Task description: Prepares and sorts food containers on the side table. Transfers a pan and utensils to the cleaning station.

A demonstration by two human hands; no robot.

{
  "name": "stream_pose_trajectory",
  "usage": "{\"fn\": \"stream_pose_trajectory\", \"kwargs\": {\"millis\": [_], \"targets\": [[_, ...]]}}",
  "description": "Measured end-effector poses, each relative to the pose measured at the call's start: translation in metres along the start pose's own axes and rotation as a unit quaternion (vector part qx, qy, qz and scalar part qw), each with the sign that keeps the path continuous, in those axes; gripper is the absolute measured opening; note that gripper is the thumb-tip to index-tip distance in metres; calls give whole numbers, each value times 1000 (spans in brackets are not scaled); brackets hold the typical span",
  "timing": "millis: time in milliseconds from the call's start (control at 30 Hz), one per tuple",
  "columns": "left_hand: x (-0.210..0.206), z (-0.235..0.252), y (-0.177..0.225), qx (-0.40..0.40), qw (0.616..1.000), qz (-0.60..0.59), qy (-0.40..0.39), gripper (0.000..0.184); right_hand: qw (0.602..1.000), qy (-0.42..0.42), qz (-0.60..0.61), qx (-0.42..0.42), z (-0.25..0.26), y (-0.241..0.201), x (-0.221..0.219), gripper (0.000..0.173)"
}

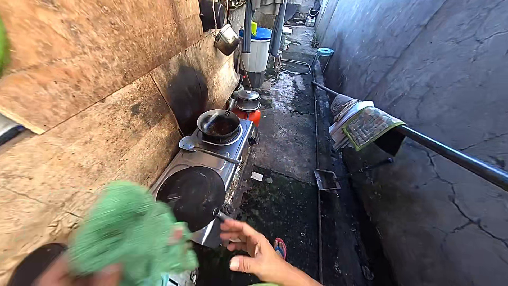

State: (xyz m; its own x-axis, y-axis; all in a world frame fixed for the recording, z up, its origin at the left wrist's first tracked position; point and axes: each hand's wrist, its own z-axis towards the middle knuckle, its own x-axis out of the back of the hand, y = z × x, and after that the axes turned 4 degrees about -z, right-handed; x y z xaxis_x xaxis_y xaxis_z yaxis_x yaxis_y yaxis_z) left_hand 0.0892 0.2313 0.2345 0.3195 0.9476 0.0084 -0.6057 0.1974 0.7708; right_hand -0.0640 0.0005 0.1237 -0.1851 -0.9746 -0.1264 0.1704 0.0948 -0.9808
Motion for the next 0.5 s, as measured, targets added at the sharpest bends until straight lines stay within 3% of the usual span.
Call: {"fn": "stream_pose_trajectory", "kwargs": {"millis": [67,100,167,267,433,500], "targets": [[-78,-21,-16,90,992,-75,-35,31,995,-20,97,-10,8,-6,25,101],[-114,-33,-27,127,985,-113,-27,31,991,-35,127,-8,9,-9,43,99],[-177,-45,-44,193,968,-162,-2,31,990,-42,137,-17,5,-15,86,74],[-246,-38,-60,273,944,-187,3,32,991,25,94,-87,-4,-30,149,43],[-338,-16,-90,307,940,-150,-3,25,984,148,27,-97,6,-54,258,31],[-362,-6,-100,319,939,-131,-11,23,980,180,-69,-55,15,-57,298,29]]}}
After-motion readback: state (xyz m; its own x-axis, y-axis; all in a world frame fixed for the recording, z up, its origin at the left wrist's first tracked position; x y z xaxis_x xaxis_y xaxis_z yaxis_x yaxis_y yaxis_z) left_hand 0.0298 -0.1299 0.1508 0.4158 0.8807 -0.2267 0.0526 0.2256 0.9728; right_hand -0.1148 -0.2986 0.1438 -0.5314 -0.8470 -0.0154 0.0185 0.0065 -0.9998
